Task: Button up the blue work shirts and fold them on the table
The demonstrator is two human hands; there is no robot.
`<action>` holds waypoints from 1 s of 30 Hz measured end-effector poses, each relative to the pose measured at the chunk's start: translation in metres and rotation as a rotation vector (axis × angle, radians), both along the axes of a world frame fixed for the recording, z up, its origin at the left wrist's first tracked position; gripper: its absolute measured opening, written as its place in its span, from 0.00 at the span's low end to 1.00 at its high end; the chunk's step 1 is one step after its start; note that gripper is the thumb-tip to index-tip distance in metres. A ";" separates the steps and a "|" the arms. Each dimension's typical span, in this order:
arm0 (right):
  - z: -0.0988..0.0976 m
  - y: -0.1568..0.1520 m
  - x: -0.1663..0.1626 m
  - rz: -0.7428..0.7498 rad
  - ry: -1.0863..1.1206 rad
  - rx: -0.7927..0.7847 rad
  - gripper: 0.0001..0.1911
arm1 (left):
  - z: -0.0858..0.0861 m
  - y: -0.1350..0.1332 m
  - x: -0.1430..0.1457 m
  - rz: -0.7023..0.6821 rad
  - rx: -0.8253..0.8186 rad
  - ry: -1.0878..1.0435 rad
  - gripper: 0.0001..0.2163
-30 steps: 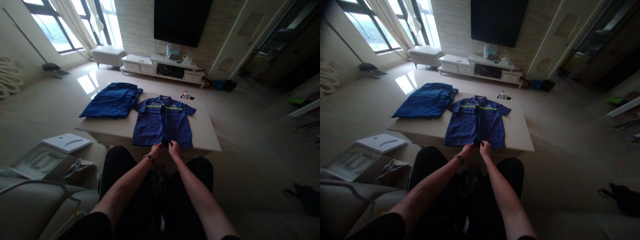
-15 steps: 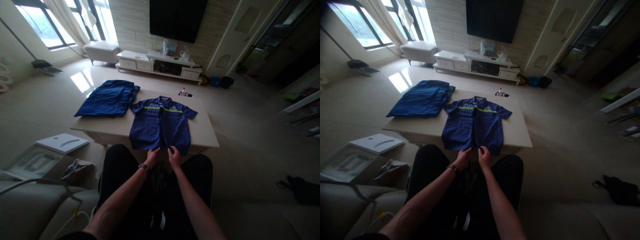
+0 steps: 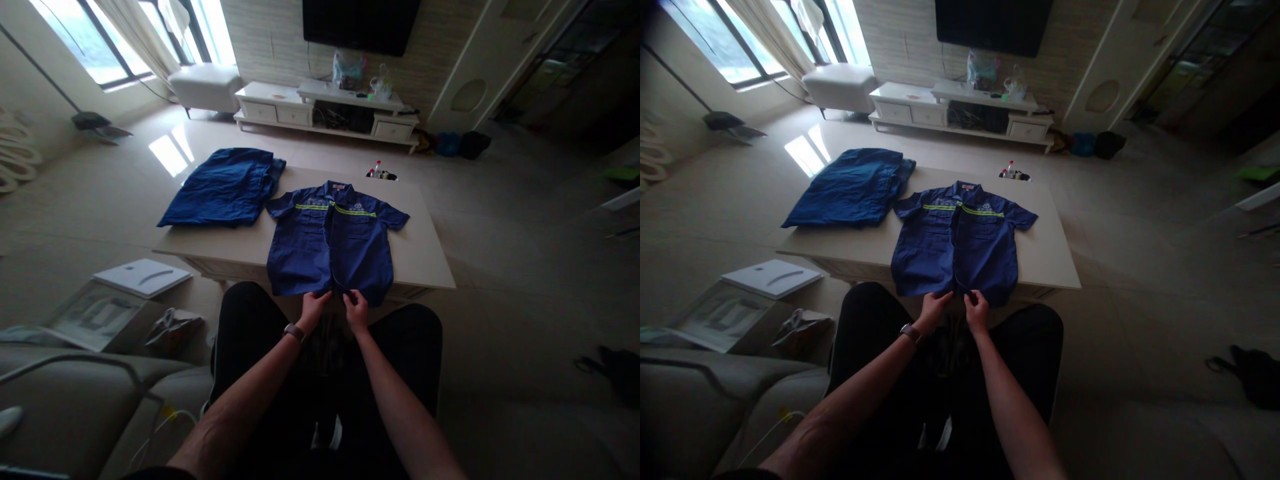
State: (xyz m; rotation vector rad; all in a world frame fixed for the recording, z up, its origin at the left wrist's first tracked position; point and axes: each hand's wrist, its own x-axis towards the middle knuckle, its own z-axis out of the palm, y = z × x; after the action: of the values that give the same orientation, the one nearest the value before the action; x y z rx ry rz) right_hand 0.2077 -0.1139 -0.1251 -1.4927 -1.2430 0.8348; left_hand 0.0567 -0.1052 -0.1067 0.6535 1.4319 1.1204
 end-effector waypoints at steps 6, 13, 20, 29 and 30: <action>0.004 -0.005 -0.003 0.044 -0.006 -0.003 0.15 | 0.005 -0.010 -0.002 -0.079 0.100 0.120 0.14; 0.011 -0.010 -0.006 0.024 -0.111 0.028 0.11 | 0.012 -0.016 -0.006 -0.121 0.161 0.215 0.13; 0.015 -0.013 -0.011 0.112 -0.222 0.108 0.09 | 0.019 -0.020 -0.006 -0.201 0.199 0.370 0.16; 0.016 -0.009 -0.005 0.119 -0.212 0.126 0.11 | 0.022 -0.018 -0.009 -0.203 0.207 0.462 0.16; 0.016 -0.009 -0.005 0.130 -0.204 0.133 0.10 | 0.022 -0.018 -0.009 -0.202 0.206 0.471 0.15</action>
State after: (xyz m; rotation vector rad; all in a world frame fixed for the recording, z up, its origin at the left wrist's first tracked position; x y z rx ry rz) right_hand 0.2028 -0.1226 -0.1087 -1.4279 -1.5303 0.6817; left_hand 0.0476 -0.1229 -0.0843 1.2435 1.6069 1.0000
